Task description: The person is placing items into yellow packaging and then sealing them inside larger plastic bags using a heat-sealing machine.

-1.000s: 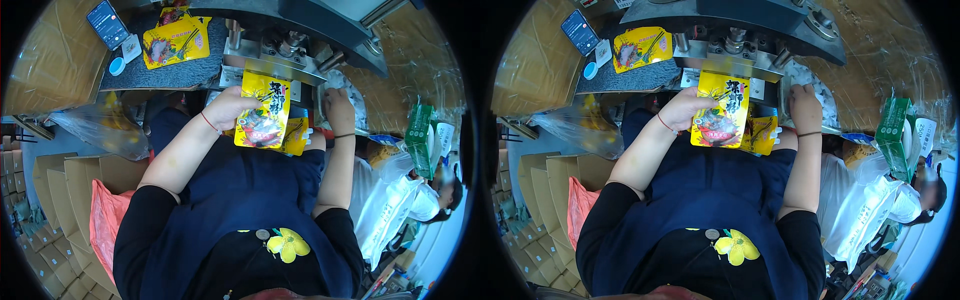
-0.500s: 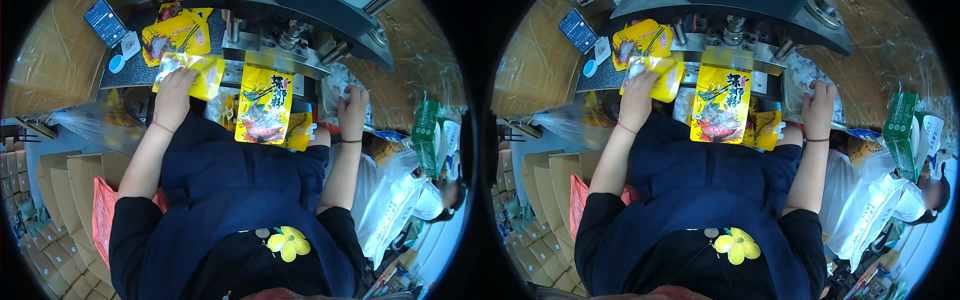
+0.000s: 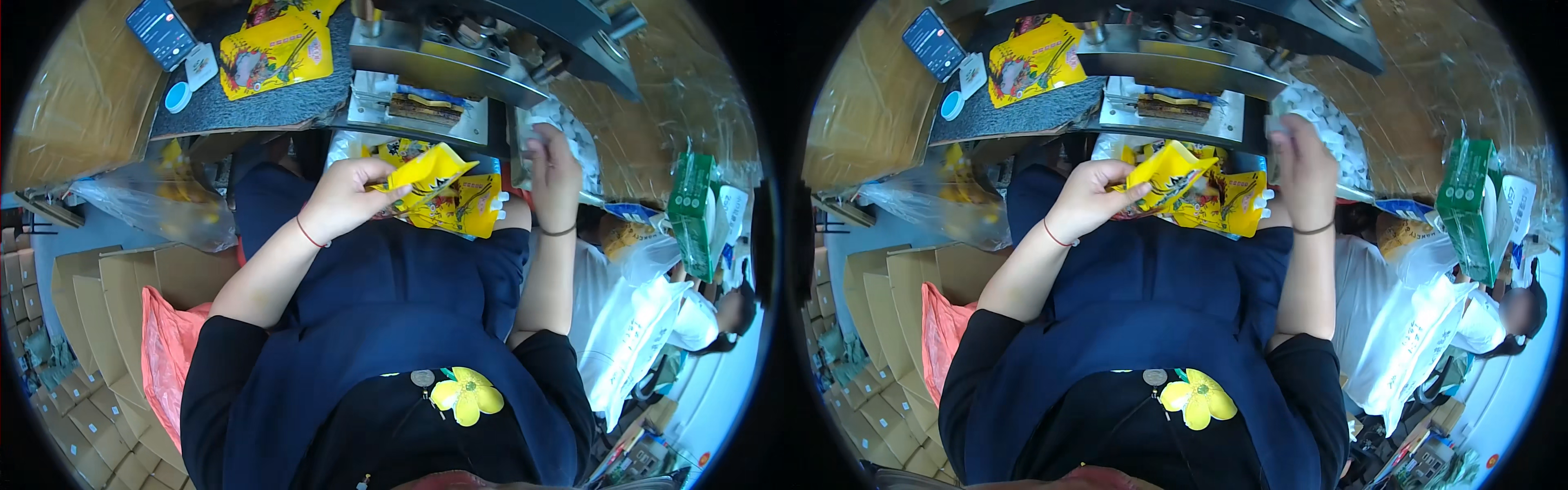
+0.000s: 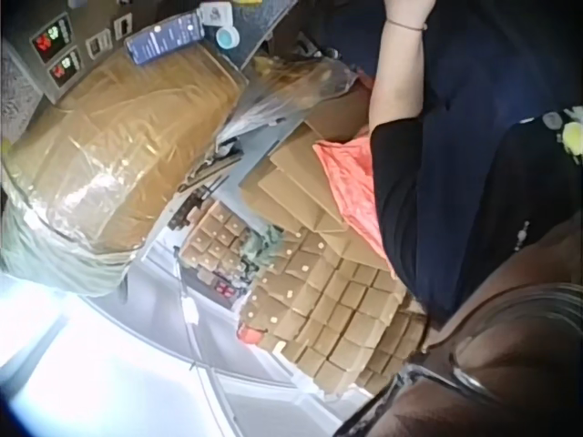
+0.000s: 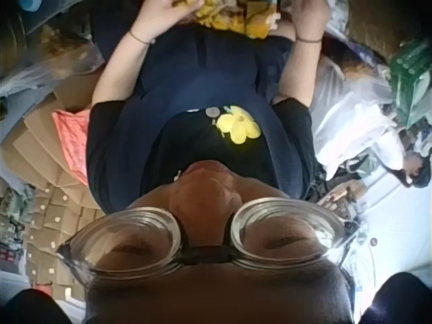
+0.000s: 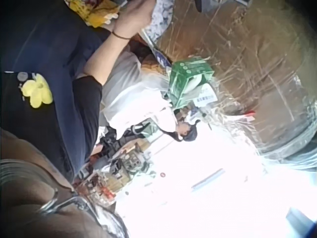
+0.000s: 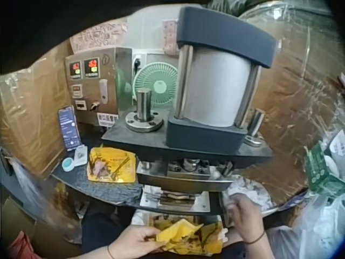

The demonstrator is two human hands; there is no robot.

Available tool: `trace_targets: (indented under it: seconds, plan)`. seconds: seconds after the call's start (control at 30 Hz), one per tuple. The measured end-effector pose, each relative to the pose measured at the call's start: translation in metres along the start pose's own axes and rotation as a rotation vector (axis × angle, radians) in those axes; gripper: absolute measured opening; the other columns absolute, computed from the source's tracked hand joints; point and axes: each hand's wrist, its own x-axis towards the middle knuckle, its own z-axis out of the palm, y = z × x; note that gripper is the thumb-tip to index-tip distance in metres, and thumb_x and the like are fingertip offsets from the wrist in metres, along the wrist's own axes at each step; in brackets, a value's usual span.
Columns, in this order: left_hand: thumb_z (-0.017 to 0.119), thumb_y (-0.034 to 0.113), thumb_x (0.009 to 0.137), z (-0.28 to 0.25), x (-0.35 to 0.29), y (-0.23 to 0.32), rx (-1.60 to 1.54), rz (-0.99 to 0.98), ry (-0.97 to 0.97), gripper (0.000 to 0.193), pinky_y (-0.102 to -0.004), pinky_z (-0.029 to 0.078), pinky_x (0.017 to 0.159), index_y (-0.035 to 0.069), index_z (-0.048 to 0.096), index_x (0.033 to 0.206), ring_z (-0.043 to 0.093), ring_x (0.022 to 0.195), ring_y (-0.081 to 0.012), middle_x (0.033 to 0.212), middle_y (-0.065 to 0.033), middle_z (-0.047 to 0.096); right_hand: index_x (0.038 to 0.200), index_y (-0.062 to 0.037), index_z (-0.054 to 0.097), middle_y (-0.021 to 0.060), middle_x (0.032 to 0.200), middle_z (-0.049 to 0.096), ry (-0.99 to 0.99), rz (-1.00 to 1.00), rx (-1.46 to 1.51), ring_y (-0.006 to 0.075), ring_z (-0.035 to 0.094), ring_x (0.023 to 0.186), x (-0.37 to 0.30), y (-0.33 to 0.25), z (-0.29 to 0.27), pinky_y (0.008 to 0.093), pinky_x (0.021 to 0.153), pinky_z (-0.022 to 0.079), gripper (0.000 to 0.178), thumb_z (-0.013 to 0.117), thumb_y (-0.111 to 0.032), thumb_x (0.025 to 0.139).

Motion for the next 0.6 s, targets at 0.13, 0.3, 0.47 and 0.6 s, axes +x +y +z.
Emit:
trace_targets:
  seconds: [0.13, 0.3, 0.47, 0.6]
  plan:
    - [0.074, 0.019, 0.093, 0.016, 0.007, 0.005, 0.077, 0.018, -0.122, 0.024, -0.0241, 0.051, 0.075, -0.003, 0.073, 0.103, 0.063, 0.081, -0.0055, 0.09, -0.0037, 0.073, 0.114, 0.0015, 0.063, 0.0077, 0.102, 0.069, -0.232, -0.142, 0.5, 0.0141, 0.065, 0.092, -0.002, -0.053, 0.003, 0.0251, 0.083, 0.05, 0.018, 0.061, -0.008, 0.098]
    - [0.064, 0.023, 0.101, 0.028, 0.003, 0.015, -0.476, -0.178, -0.298, 0.033, -0.0255, 0.053, 0.089, -0.004, 0.068, 0.118, 0.068, 0.096, -0.0108, 0.107, -0.0066, 0.074, 0.107, 0.001, 0.062, 0.0066, 0.098, 0.062, -0.502, -0.13, 0.478, 0.0125, 0.058, 0.089, 0.011, -0.046, -0.005, 0.0263, 0.08, 0.047, 0.028, 0.049, -0.023, 0.107]
    - [0.065, 0.017, 0.1, 0.037, 0.005, 0.01, -0.682, -0.312, -0.382, 0.032, -0.0277, 0.053, 0.094, -0.004, 0.064, 0.125, 0.067, 0.102, -0.0127, 0.119, -0.0074, 0.071, 0.115, -0.0009, 0.062, 0.0119, 0.1, 0.065, -0.443, -0.186, 0.31, 0.0242, 0.064, 0.092, 0.015, -0.033, -0.007, 0.0346, 0.086, 0.05, 0.031, 0.047, -0.027, 0.107]
    - [0.062, 0.002, 0.094, 0.025, 0.02, -0.001, -0.72, -0.286, -0.275, 0.033, -0.0321, 0.054, 0.095, -0.004, 0.062, 0.126, 0.069, 0.105, -0.0167, 0.118, -0.0101, 0.07, 0.119, -0.0093, 0.063, 0.0192, 0.113, 0.062, -0.101, -0.192, -0.461, 0.0411, 0.062, 0.1, 0.03, 0.024, -0.012, 0.0487, 0.084, 0.052, 0.03, 0.066, -0.011, 0.089]
